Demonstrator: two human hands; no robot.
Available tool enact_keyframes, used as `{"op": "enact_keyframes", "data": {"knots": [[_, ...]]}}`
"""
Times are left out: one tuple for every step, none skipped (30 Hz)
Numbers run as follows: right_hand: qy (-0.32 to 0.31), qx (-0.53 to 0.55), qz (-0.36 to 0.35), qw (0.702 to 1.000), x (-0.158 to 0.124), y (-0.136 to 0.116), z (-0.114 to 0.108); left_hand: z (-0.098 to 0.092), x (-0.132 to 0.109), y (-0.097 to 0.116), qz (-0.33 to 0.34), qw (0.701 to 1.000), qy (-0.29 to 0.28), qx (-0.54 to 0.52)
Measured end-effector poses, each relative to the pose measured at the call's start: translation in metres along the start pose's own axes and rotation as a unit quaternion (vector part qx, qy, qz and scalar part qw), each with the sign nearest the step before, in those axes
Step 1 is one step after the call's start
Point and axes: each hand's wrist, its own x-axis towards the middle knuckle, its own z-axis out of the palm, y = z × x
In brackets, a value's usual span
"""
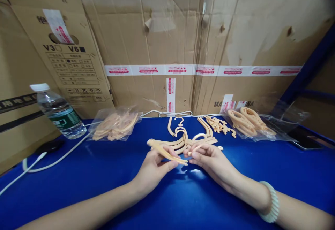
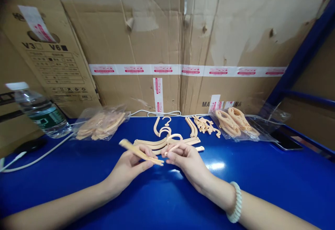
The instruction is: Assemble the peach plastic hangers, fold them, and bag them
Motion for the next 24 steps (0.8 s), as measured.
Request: {"op": "enact_keyframes", "data": {"knots": [[-0.01,-0.004,0.006,1.0,-0.0006,0.0002,0.0004,-0.0005,0.0003,-0.0011,0.011,1.0,0.008,0.015],[-0.019,-0.008,0.014,1.0,-0.0011,0.0003,0.0007,-0.0009,0.0005,-0.0023,0.019,0.999,0.012,0.03],[-0.028,-0.011,0.02,0.999,-0.0015,0.0003,0.0008,-0.0012,0.0007,-0.0034,0.024,0.999,0.013,0.04],[-0.034,-0.011,0.025,0.999,-0.0018,0.0002,0.0006,-0.0013,0.0007,-0.0043,0.026,0.999,0.012,0.045],[-0.039,-0.008,0.029,0.999,-0.002,0.0,0.0003,-0.0013,0.0005,-0.0048,0.026,0.999,0.007,0.044],[-0.043,-0.003,0.031,0.999,-0.0021,-0.0001,-0.0001,-0.0011,0.0002,-0.0049,0.025,0.999,0.002,0.042],[-0.046,0.001,0.034,0.998,-0.0022,-0.0003,-0.0005,-0.0007,-0.0004,-0.0044,0.025,0.999,-0.003,0.039],[-0.048,0.004,0.037,0.998,-0.0022,-0.0005,-0.0009,-0.0002,-0.0013,-0.0036,0.025,0.999,-0.005,0.036],[-0.051,0.005,0.043,0.998,-0.0021,-0.0007,-0.0012,0.0005,-0.0023,-0.0024,0.025,0.999,-0.005,0.032],[-0.053,0.005,0.049,0.997,-0.0021,-0.0009,-0.0014,0.0013,-0.0034,-0.001,0.026,0.999,-0.006,0.031],[-0.056,0.005,0.053,0.997,-0.0021,-0.0012,-0.0016,0.0022,-0.0044,0.0004,0.027,0.999,-0.006,0.031],[-0.058,0.006,0.055,0.997,-0.002,-0.0014,-0.0017,0.003,-0.0054,0.0017,0.03,0.999,-0.007,0.034],[-0.06,0.007,0.056,0.997,-0.002,-0.0016,-0.0017,0.0038,-0.0062,0.0027,0.033,0.999,-0.008,0.037],[-0.061,0.007,0.057,0.997,-0.0019,-0.0017,-0.0017,0.0044,-0.0068,0.0034,0.036,0.998,-0.009,0.041],[-0.061,0.006,0.057,0.996,-0.0019,-0.0017,-0.0016,0.0049,-0.0071,0.0037,0.04,0.998,-0.01,0.044],[-0.061,0.005,0.058,0.996,-0.0018,-0.0017,-0.0014,0.0053,-0.0073,0.0037,0.045,0.998,-0.012,0.045],[-0.062,0.002,0.061,0.996,-0.0018,-0.0015,-0.0011,0.0055,-0.0073,0.0035,0.048,0.998,-0.012,0.045],[-0.062,-0.001,0.064,0.996,-0.0018,-0.0014,-0.0008,0.0056,-0.0072,0.0032,0.051,0.998,-0.014,0.043],[-0.061,-0.004,0.066,0.996,-0.0018,-0.0011,-0.0004,0.0055,-0.0071,0.0029,0.052,0.998,-0.014,0.043],[-0.06,-0.006,0.068,0.996,-0.0019,-0.0009,0.0,0.0054,-0.0071,0.0026,0.053,0.998,-0.015,0.044],[-0.058,-0.007,0.068,0.996,-0.0019,-0.0006,0.0003,0.0052,-0.0072,0.0024,0.053,0.997,-0.015,0.05],[-0.055,-0.008,0.067,0.996,-0.002,-0.0003,0.0005,0.005,-0.0073,0.0023,0.054,0.997,-0.015,0.058],[-0.051,-0.011,0.064,0.997,-0.0022,0.0,0.0007,0.0048,-0.0075,0.0024,0.056,0.996,-0.016,0.068],[-0.047,-0.015,0.06,0.997,-0.0024,0.0004,0.0008,0.0046,-0.0076,0.0026,0.06,0.995,-0.017,0.08]]}}
